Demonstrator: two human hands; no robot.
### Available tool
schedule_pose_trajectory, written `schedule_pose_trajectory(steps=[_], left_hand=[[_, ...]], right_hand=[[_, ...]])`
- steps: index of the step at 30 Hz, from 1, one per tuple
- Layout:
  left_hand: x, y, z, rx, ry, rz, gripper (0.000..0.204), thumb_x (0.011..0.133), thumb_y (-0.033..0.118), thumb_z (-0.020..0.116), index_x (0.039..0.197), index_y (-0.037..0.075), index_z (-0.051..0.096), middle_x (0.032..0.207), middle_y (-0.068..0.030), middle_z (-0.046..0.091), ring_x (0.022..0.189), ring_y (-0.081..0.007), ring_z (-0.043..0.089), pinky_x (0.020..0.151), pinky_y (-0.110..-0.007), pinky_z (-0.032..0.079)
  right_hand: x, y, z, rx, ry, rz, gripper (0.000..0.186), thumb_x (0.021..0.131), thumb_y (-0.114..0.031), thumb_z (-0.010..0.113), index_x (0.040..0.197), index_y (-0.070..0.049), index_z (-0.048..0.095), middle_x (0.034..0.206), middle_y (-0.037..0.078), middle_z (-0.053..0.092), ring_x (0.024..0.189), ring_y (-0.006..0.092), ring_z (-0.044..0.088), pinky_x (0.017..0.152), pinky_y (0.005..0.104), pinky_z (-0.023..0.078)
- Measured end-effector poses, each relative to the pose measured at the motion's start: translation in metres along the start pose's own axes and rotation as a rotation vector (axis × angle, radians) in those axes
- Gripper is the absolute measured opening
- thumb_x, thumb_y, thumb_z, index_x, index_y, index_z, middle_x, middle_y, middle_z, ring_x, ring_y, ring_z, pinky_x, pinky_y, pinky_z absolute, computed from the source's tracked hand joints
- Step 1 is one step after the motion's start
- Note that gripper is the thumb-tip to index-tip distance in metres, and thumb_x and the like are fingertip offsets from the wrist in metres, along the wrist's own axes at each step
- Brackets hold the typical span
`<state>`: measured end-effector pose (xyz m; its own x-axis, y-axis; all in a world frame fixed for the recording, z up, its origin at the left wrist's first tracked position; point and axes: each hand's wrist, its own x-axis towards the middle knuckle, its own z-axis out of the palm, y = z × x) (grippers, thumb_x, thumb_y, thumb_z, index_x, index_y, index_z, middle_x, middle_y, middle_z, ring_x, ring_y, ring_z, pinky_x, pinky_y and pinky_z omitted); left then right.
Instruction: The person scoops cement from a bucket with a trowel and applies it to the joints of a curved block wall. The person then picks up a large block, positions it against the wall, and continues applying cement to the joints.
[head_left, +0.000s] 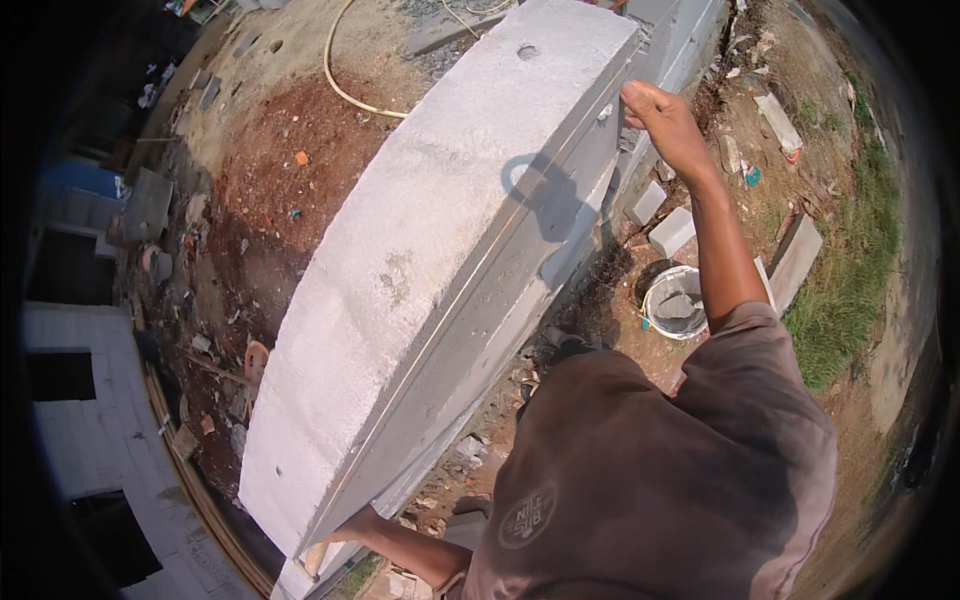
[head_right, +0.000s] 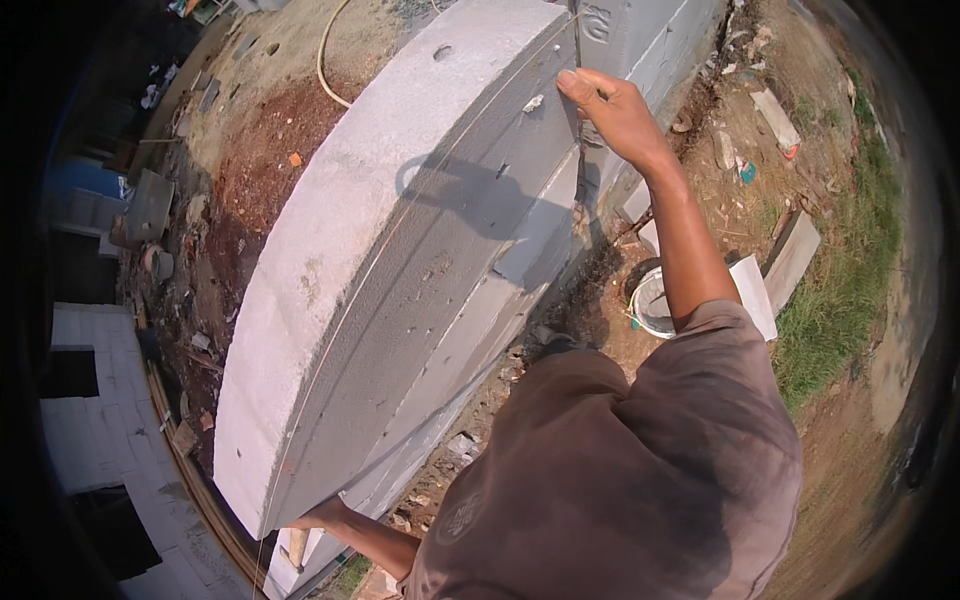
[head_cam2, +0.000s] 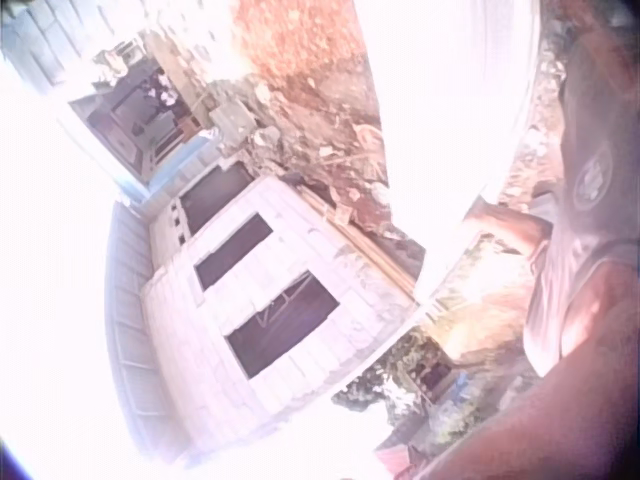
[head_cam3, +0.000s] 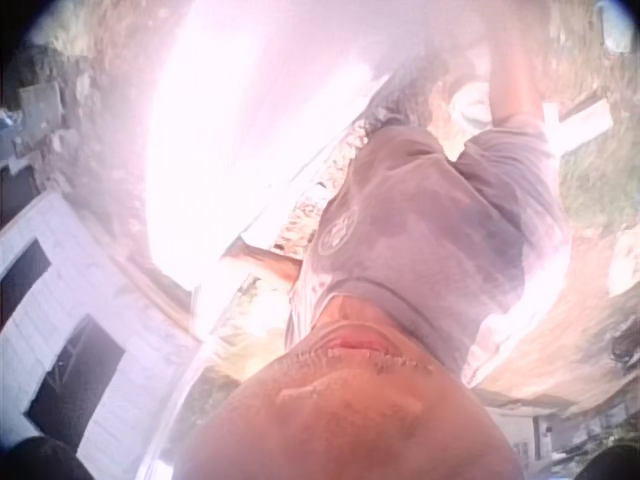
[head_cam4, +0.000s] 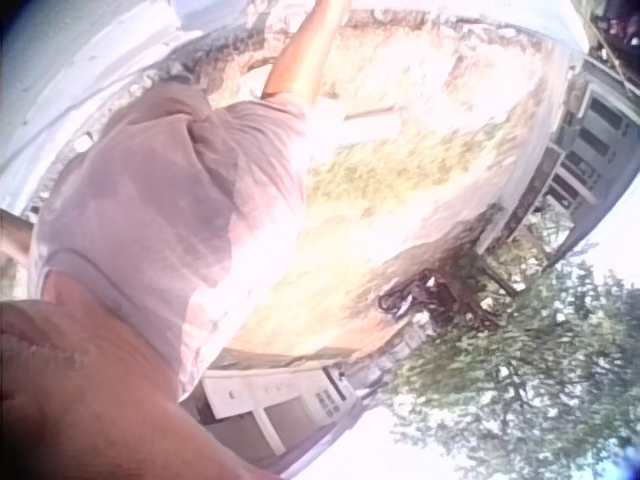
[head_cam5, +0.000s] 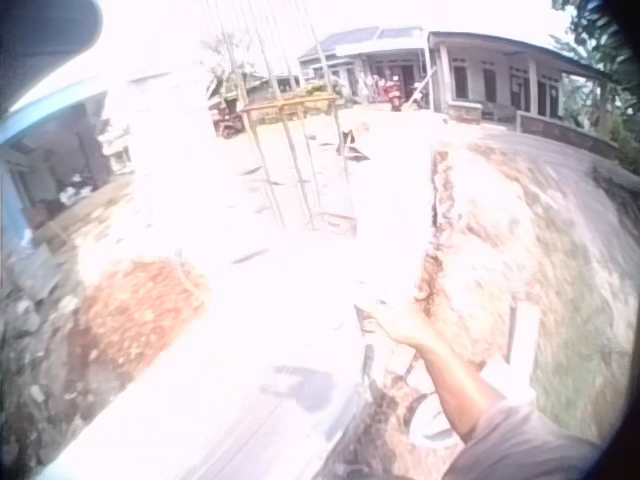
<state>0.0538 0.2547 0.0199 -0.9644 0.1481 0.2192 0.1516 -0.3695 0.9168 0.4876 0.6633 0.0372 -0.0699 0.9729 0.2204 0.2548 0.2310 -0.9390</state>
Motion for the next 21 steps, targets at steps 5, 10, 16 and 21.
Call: schedule_pose_trajectory(steps=[5,10,16,21], left_hand=[[-0.015,0.018,0.023,0.03,0.075,-0.082,0.078,0.083,0.064,0.034,0.137,0.008,0.026,0.138,-0.0171,0.03,0.123,-0.035,0.037,0.097,-0.055,0.036],[0.001,0.003,0.009,0.097,0.032,0.018,0.072,0.085,0.06,0.035,0.134,0.007,0.031,0.134,-0.017,0.036,0.117,-0.0348,0.043,0.092,-0.054,0.041],[0.009,-0.001,-0.011,0.056,-0.081,0.057,0.066,0.086,0.06,0.034,0.121,0.005,0.045,0.121,-0.0161,0.048,0.11,-0.0331,0.049,0.09,-0.052,0.042],[0.011,-0.008,-0.013,0.236,-0.13,0.171,0.07,0.084,0.063,0.034,0.121,0.005,0.045,0.12,-0.0172,0.049,0.109,-0.0339,0.05,0.093,-0.052,0.039]], right_hand=[[0.002,0.015,-0.003,0.0,-0.203,0.177,0.057,0.09,-0.049,0.047,0.115,0.001,0.057,0.107,0.008,0.06,0.099,0.0142,0.055,0.089,0.0273,0.043],[-0.002,0.023,0.005,-0.116,-0.156,0.074,0.065,0.09,-0.053,0.044,0.119,0.005,0.053,0.114,0.013,0.058,0.109,0.0201,0.052,0.096,0.0303,0.037],[-0.012,0.015,0.008,-0.1,-0.175,0.129,0.075,0.088,-0.058,0.043,0.123,0.008,0.047,0.123,0.02,0.052,0.119,0.0235,0.045,0.101,0.0331,0.031],[-0.013,0.006,0.003,-0.186,-0.192,0.122,0.075,0.088,-0.057,0.043,0.123,0.009,0.047,0.124,0.021,0.051,0.12,0.0252,0.045,0.102,0.0335,0.031]])
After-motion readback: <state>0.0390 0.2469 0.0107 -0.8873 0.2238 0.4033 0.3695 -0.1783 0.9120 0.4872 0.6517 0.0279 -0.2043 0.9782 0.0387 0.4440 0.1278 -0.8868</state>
